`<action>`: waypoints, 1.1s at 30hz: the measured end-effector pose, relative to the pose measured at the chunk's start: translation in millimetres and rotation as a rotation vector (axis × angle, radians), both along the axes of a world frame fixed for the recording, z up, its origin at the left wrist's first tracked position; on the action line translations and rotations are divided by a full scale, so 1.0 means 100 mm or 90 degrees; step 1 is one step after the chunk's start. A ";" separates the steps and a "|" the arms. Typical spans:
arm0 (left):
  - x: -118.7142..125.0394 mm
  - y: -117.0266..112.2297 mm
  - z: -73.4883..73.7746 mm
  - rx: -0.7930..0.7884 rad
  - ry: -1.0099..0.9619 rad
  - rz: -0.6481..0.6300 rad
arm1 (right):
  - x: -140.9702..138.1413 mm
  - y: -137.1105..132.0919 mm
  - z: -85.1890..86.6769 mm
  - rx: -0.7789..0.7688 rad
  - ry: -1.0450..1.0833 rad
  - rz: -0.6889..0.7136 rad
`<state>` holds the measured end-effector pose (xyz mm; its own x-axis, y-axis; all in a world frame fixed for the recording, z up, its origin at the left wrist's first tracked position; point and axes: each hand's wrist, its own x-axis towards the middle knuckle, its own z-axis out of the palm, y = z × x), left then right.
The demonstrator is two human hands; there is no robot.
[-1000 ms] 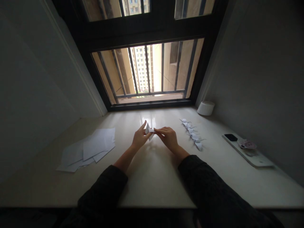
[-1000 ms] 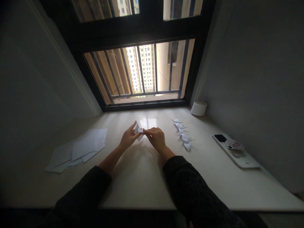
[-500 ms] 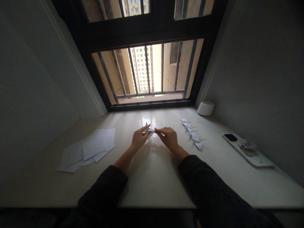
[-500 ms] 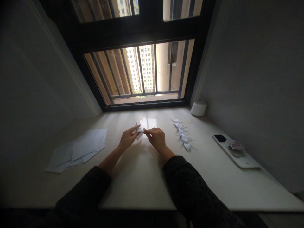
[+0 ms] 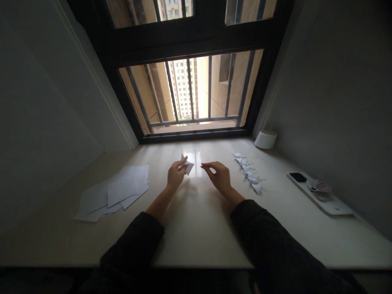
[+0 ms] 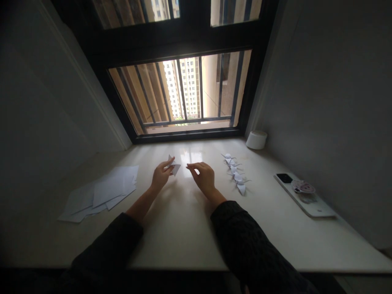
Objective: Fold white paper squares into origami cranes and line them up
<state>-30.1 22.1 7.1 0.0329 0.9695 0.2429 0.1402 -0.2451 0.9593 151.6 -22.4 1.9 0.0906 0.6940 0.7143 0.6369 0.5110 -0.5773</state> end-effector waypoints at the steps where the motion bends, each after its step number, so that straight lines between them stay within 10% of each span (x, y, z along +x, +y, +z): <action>1: 0.00 0.00 0.01 -0.015 -0.029 -0.013 | 0.00 0.01 0.00 -0.008 0.038 0.011; 12: 0.07 -0.10 0.12 -0.127 -0.200 -0.168 | -0.08 0.08 -0.02 -0.103 0.238 0.197; 33: 0.13 -0.14 0.06 -0.071 -0.128 -0.222 | -0.05 0.10 -0.07 -0.092 0.226 0.177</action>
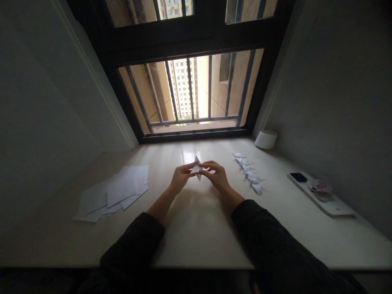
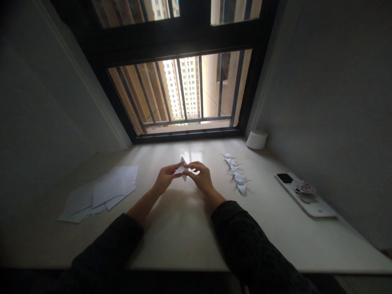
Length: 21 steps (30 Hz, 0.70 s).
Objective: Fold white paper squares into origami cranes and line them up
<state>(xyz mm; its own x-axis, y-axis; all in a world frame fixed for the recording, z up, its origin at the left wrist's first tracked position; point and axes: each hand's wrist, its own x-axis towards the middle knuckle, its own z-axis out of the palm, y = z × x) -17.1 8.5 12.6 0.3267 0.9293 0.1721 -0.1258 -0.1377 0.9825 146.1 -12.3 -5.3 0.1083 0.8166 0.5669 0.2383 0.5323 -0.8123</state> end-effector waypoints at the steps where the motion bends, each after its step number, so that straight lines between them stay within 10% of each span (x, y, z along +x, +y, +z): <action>1: 0.00 0.00 0.00 0.006 0.002 0.000 | 0.00 0.00 0.00 -0.001 0.000 0.000; 21: -0.02 0.00 -0.01 0.148 0.090 -0.037 | 0.03 0.06 -0.04 -0.071 0.102 0.006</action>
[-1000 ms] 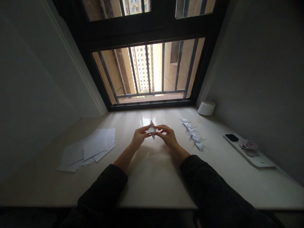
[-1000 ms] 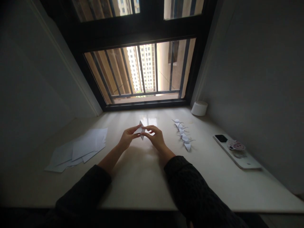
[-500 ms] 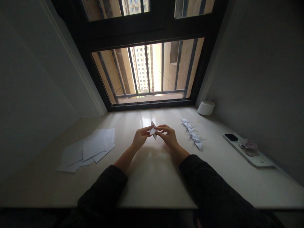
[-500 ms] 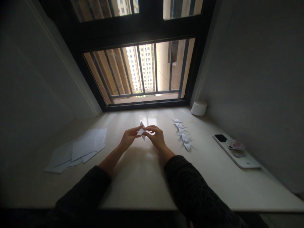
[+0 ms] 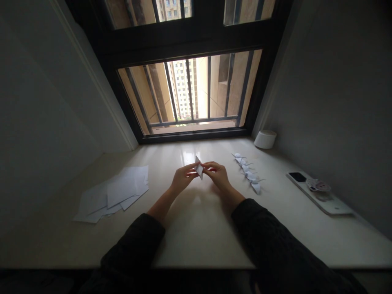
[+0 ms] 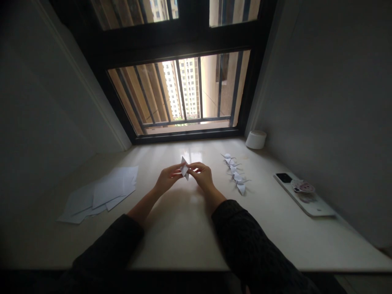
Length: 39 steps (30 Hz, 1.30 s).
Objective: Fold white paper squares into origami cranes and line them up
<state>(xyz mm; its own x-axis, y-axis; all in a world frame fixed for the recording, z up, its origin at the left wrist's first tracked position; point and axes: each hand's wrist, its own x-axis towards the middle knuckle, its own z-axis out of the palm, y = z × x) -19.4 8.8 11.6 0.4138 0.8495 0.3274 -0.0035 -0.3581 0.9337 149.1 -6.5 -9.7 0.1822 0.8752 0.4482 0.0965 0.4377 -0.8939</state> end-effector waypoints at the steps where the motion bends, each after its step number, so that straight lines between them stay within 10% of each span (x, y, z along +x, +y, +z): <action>1: 0.01 0.00 0.00 -0.005 -0.010 0.000 | 0.00 0.00 0.00 -0.012 0.013 0.007; 14: 0.01 -0.03 0.04 -0.188 -0.150 -0.027 | -0.04 0.01 -0.01 -0.121 0.203 0.164; 39: 0.01 -0.04 0.10 -0.194 -0.126 -0.049 | -0.01 -0.03 0.03 -0.035 -0.052 0.232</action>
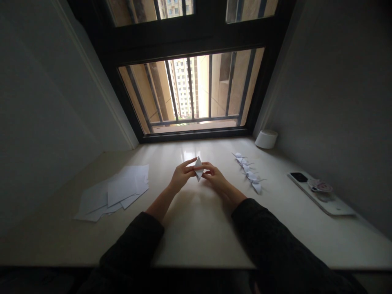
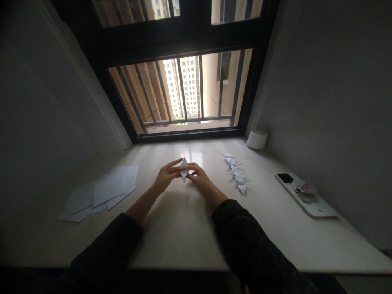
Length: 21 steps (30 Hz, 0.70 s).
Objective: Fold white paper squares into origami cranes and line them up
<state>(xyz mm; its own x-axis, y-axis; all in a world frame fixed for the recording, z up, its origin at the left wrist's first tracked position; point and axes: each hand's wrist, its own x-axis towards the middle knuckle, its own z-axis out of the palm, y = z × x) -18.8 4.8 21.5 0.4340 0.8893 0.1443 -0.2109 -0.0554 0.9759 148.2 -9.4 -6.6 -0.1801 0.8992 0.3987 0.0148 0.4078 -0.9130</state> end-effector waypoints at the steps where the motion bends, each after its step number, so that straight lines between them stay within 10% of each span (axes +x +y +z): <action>1: 0.00 0.00 0.00 0.009 0.001 0.001 | 0.00 0.00 0.00 -0.001 -0.007 -0.004; 21: 0.00 0.01 -0.04 -0.031 0.010 0.036 | 0.03 0.05 -0.06 -0.155 0.149 -0.097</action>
<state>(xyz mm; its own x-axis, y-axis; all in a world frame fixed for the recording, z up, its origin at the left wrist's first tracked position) -19.3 6.1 17.0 0.3854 0.9180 0.0933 -0.1930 -0.0186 0.9810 151.1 -4.0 -12.3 0.0340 0.9823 0.1840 -0.1624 0.1871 -0.9688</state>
